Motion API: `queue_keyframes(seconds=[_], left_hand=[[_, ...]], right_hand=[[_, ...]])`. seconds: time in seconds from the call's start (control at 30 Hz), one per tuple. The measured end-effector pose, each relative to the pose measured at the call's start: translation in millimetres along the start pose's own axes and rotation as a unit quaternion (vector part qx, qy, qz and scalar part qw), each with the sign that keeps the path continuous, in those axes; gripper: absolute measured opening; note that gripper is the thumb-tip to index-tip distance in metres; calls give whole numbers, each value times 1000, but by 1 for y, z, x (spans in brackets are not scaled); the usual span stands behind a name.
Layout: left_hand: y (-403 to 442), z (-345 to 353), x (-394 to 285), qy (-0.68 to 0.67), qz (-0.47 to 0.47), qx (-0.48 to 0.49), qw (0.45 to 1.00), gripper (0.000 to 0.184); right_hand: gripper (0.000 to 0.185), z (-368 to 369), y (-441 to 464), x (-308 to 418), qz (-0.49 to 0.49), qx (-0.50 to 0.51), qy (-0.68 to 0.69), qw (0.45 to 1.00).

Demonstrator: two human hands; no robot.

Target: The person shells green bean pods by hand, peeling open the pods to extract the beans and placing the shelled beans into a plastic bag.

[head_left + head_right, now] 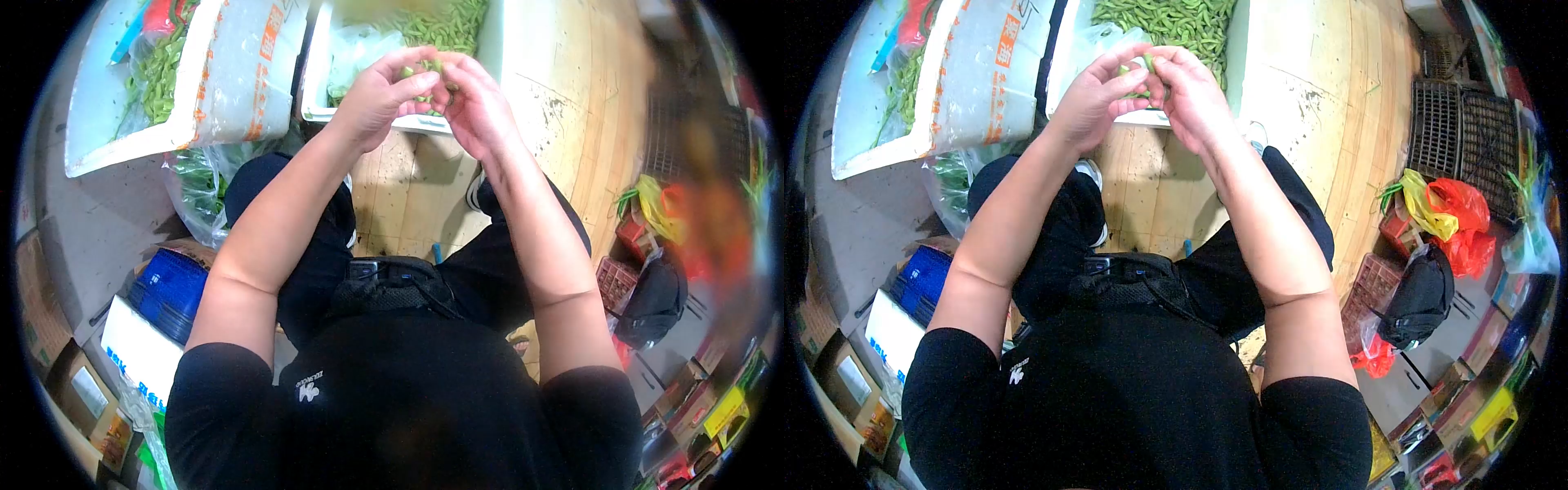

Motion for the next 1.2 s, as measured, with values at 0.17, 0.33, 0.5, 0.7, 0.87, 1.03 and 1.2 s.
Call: queue_keyframes(seconds=[0.17,0.33,0.5,0.7,0.87,1.03,1.2], left_hand=[[2,-16,7,51,17,-59,997,36],[1,-18,1,120,44,-81,988,29],[0,-12,-7,198,132,-75,968,25],[-4,-3,-19,300,167,-64,937,21],[-4,-4,-17,306,138,-62,940,21],[-2,-6,-8,262,109,-36,958,20],[-4,-3,-8,262,113,-37,958,19]], right_hand=[[15,-4,-1,-1,-31,-8,-98,995],[16,-15,2,-2,-67,-65,-163,982],[18,-21,0,-5,-39,-91,-133,986],[18,-21,0,-2,-72,-83,-161,981],[17,-20,-2,3,-75,-81,-163,981],[14,-19,-1,-4,-52,-49,-93,993],[13,-17,0,-11,-13,-37,-10,999]])
Point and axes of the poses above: each hand's wrist, its own y-axis towards the middle knuckle, its own z-axis out of the palm, x = y × z, the point moved 8 cm from there along y, towards the middle knuckle, and after that the axes turned 14 degrees about -y, right-handed, at the moved point
